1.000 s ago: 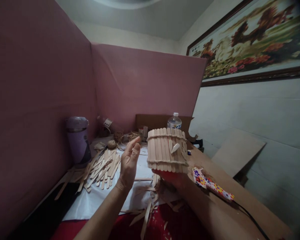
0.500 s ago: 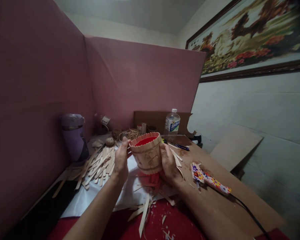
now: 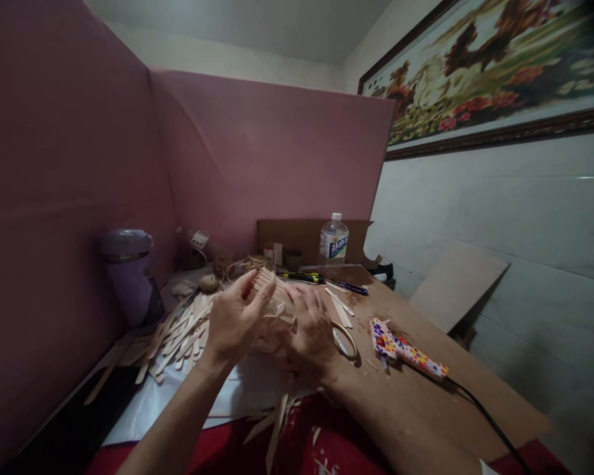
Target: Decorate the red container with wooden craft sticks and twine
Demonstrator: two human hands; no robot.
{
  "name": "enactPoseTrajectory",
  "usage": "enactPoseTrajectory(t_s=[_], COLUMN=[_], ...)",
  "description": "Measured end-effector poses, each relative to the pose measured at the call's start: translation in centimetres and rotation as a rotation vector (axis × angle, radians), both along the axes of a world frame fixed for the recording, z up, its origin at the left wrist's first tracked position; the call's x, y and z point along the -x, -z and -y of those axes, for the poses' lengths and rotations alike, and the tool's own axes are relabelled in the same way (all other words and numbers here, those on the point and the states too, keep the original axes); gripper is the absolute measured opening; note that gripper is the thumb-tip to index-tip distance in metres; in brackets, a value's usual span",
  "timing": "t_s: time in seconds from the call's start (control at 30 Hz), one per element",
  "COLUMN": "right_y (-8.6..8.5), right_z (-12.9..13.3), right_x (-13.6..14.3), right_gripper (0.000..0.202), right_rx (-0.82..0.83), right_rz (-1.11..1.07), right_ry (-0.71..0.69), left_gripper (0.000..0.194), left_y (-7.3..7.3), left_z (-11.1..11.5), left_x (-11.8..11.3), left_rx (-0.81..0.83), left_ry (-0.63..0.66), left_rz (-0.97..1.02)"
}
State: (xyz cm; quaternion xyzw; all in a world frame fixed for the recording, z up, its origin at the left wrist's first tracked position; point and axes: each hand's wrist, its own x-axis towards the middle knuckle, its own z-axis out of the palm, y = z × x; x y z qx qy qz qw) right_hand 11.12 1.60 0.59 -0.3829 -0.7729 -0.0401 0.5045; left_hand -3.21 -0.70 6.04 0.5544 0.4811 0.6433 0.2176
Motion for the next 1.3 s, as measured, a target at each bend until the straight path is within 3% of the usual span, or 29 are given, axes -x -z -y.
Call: enactPoseTrajectory(t_s=[0.17, 0.27, 0.33, 0.4, 0.57, 0.97, 1.3], right_y=[-0.5, -0.7, -0.8, -0.8, -0.8, -1.2, -1.2], right_z=[0.5, 0.4, 0.3, 0.3, 0.8, 1.6, 1.6], right_x=[-0.3, -0.8, -1.1, -1.4, -1.4, -1.2, -1.1], right_gripper=[0.064, 0.056, 0.051, 0.046, 0.035, 0.038, 0.038], right_rx=[-0.005, -0.045, -0.085, -0.115, -0.172, -0.312, -0.434], right_rz=[-0.036, -0.051, -0.037, 0.006, 0.133, 0.298, 0.306], right_ry=[-0.101, -0.114, -0.104, -0.09, -0.069, -0.008, 0.008], left_gripper=[0.057, 0.064, 0.062, 0.048, 0.026, 0.026, 0.027], left_y=[-0.2, 0.0, 0.3, 0.6, 0.7, 0.6, 0.5], left_z=[-0.1, -0.5, -0.9, -1.3, -1.5, -1.1, -0.9], left_x=[0.4, 1.0, 1.7, 2.3, 2.7, 2.2, 2.1], left_rx=[0.201, 0.208, 0.187, 0.217, 0.224, 0.237, 0.25], left_ry=[0.248, 0.335, 0.415, 0.529, 0.433, 0.534, 0.514], left_rz=[0.282, 0.393, 0.386, 0.335, 0.327, 0.31, 0.27])
